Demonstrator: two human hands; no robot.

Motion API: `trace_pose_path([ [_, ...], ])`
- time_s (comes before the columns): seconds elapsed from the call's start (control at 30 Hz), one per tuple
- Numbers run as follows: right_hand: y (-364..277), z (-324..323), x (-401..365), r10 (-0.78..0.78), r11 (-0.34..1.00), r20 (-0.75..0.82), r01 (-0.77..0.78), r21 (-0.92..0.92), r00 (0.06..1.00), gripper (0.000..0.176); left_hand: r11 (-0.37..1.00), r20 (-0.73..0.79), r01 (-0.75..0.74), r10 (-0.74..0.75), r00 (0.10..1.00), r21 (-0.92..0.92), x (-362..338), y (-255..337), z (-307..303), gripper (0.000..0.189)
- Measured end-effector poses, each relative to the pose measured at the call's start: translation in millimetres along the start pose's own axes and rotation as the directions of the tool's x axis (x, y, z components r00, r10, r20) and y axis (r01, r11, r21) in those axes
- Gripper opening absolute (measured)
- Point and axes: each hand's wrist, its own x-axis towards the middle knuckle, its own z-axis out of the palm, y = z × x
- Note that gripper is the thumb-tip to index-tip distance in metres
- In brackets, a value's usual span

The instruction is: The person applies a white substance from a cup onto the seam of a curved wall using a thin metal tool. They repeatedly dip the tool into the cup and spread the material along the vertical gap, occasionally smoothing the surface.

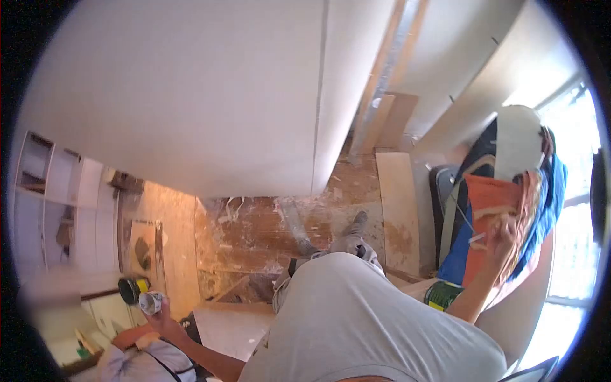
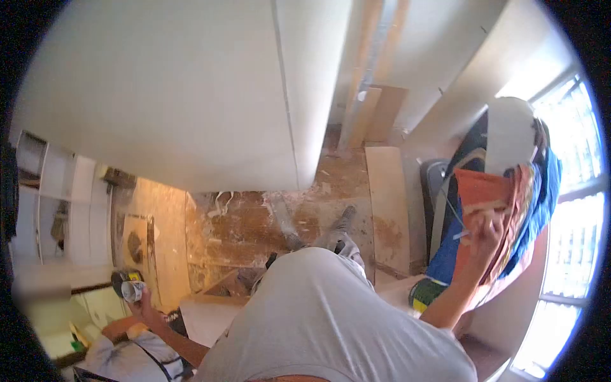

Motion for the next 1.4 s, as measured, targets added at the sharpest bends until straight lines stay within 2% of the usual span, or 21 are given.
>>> trace_pose_path([
  [0.07, 14, 4, -6, 0.006, 0.998, -0.001, -0.006, -0.058, 1.0, 0.011, 1.0, -0.009, 0.003, -0.004, 1.0, -0.026, -12, -6, -6, 0.061],
  [0.17, 53, 73, 2, 0.193, 0.974, 0.08, -0.181, -0.134, 0.978, 0.012, 0.998, 0.022, -0.058, 0.058, 0.998, 0.001, 4, -47, 26, 0.062],
  [0.2, 68, 102, 18, 0.259, 0.951, 0.067, -0.242, -0.195, 0.964, 0.012, 0.997, 0.06, -0.045, 0.048, 0.997, -0.064, 7, -31, 60, 0.062],
  [0.23, 85, 133, 29, 0.267, 0.96, 0.111, -0.254, -0.114, 0.957, 0.01, 0.991, 0.087, -0.034, 0.046, 0.995, -0.132, 4, -19, 99, 0.063],
  [0.3, 107, 183, 57, 0.304, 0.952, 0.329, -0.272, -0.14, 0.894, 0.011, 0.961, 0.263, -0.049, 0.123, 0.957, -0.272, 14, -11, 157, 0.063],
  [0.43, 123, 272, 87, 0.352, 0.935, 0.51, -0.27, -0.23, 0.785, 0.012, 0.971, 0.422, 0.056, 0.049, 0.905, -0.232, -21, 77, 259, 0.061],
  [0.57, 125, 314, 95, 0.347, 0.937, 0.633, -0.231, -0.261, 0.692, 0.012, 0.95, 0.512, 0.059, 0.112, 0.852, -0.307, -42, 67, 299, 0.062],
  [0.63, 129, 315, 94, 0.383, 0.921, 0.627, -0.231, -0.313, 0.678, 0.016, 0.985, 0.541, 0.005, 0.092, 0.836, -0.175, -49, 59, 307, 0.063],
  [0.8, 146, 321, 91, 0.491, 0.857, 0.578, -0.242, -0.455, 0.652, 0.027, 0.994, 0.504, 0.046, 0.013, 0.864, -0.103, -73, 31, 308, 0.061],
  [0.87, 158, 317, 97, 0.516, 0.846, 0.595, -0.256, -0.468, 0.616, 0.031, 0.989, 0.51, 0.078, -0.132, 0.85, 0.126, -83, 26, 303, 0.061],
  [0.9, 158, 315, 99, 0.524, 0.843, 0.602, -0.263, -0.47, 0.603, 0.031, 0.987, 0.498, 0.087, -0.143, 0.855, 0.135, -90, 22, 299, 0.061],
  [0.97, 165, 312, 111, 0.545, 0.831, 0.601, -0.283, -0.478, 0.585, 0.032, 0.936, 0.468, -0.013, -0.163, 0.869, 0.351, -103, 5, 301, 0.07],
  [1.03, 169, 298, 121, 0.597, 0.752, 0.537, -0.183, -0.633, 0.597, 0.035, 0.965, 0.439, 0.145, -0.23, 0.868, 0.218, -130, -32, 306, 0.076],
  [1.07, 166, 305, 120, 0.634, 0.737, 0.492, -0.276, -0.617, 0.596, 0.032, 0.878, 0.404, 0.163, -0.364, 0.839, 0.45, -136, 2, 312, 0.082],
  [1.1, 180, 297, 120, 0.655, 0.694, 0.357, -0.343, -0.633, 0.666, 0.03, 0.948, 0.311, 0.02, -0.125, 0.942, 0.319, -155, 15, 315, 0.086],
  [1.13, 188, 287, 139, 0.633, 0.764, 0.543, -0.332, -0.553, 0.551, 0.027, 0.877, 0.382, 0.067, -0.275, 0.882, 0.476, -160, -41, 315, 0.086],
  [1.17, 191, 292, 140, 0.621, 0.773, 0.531, -0.34, -0.535, 0.577, 0.031, 0.929, 0.263, -0.05, -0.053, 0.963, 0.367, -177, -23, 322, 0.084],
  [1.23, 235, 266, 173, 0.497, 0.868, 0.782, -0.232, -0.44, 0.376, 0.028, 0.944, 0.263, 0.009, -0.101, 0.96, 0.33, -192, 20, 323, 0.08],
  [1.27, 260, 254, 192, 0.408, 0.91, 0.866, -0.201, -0.362, 0.29, 0.028, 0.939, 0.186, 0.043, -0.112, 0.976, 0.342, -211, 24, 321, 0.08],
  [1.37, 239, 261, 196, 0.462, 0.867, 0.874, -0.285, -0.409, 0.152, 0.031, 0.93, 0.064, 0.173, -0.204, 0.977, 0.323, -247, 36, 340, 0.083],
  [1.4, 245, 254, 204, 0.462, 0.862, 0.879, -0.292, -0.415, 0.117, 0.033, 0.889, -0.064, 0.278, -0.274, 0.96, 0.365, -267, 57, 334, 0.078],
])
